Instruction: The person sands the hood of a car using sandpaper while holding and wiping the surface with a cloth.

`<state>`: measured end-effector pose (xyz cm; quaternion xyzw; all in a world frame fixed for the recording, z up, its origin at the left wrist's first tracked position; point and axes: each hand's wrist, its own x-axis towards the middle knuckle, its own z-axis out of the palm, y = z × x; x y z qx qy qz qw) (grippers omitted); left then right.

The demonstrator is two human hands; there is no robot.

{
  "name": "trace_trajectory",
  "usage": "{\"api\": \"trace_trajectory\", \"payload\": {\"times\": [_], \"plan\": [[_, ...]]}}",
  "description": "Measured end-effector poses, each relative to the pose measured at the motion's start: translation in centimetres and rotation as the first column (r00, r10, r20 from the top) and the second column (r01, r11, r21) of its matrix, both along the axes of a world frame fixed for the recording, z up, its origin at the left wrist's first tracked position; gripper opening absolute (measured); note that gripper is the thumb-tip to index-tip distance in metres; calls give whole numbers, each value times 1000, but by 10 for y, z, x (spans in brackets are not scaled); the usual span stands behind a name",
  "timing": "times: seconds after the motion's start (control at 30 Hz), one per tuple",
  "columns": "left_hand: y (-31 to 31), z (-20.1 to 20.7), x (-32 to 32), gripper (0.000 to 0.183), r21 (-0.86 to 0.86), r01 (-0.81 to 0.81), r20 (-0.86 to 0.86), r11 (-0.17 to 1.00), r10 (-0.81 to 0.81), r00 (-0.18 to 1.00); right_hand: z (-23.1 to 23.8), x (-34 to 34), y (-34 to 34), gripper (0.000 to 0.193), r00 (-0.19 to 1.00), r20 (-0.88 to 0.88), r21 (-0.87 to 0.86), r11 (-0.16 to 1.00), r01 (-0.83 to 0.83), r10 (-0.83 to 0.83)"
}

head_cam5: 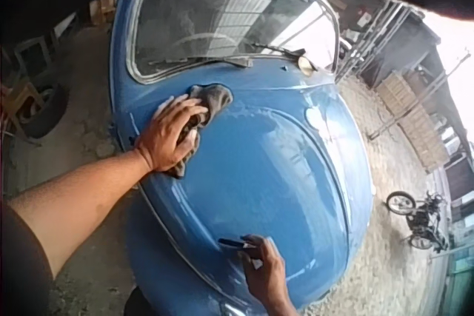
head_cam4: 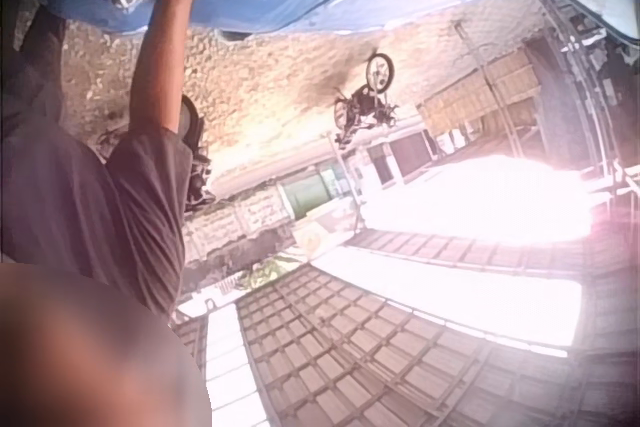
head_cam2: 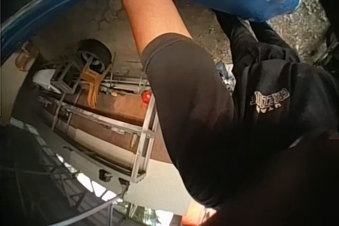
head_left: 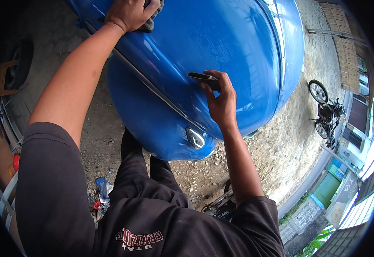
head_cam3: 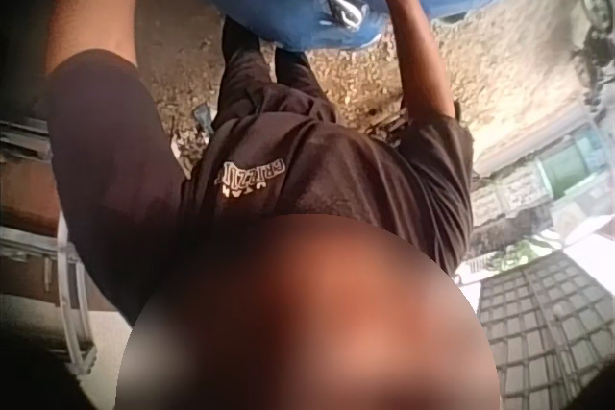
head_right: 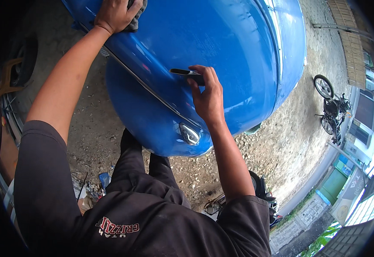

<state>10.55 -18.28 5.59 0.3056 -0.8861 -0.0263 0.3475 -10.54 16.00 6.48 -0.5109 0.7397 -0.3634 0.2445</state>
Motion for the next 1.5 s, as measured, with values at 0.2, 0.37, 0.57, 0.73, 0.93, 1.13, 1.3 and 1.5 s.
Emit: {"api": "trace_trajectory", "payload": {"times": [0.2, 0.37, 0.57, 0.73, 0.93, 1.13, 1.3, 1.5], "plan": [[2, 0, -6, 56, 4, 7, -30, 1000, -7, 1000, -9, -23, 21, 40, 982, -182, -53, 997, -56, 45], [2, 0, -4, 56, 11, 29, -48, 1000, -28, 998, -10, -20, 21, 35, 969, -241, 94, 995, -30, 52], [2, 0, -3, 56, 4, 26, -61, 1000, -26, 998, -17, -22, 31, 39, 904, -415, 179, 983, -33, 106], [4, 0, -10, 56, 11, 10, -62, 1000, -9, 998, -43, -31, 18, 44, 814, -569, -103, 972, -211, 116], [1, -2, -1, 56, 3, 27, -61, 1000, -26, 998, -56, -12, 3, 51, 860, -496, -161, 961, -224, 118], [2, 1, -5, 55, 3, 20, -51, 1000, -20, 999, -49, -5, 4, 54, 868, -480, -127, 969, -211, 126], [2, -1, -3, 56, 5, 31, -45, 1000, -31, 999, -55, -3, 14, 62, 866, -492, -122, 979, -164, 84], [0, 2, -4, 55, 12, 49, -48, 999, -48, 998, -54, -1, 10, 51, 863, -503, -125, 984, -129, 49]]}}
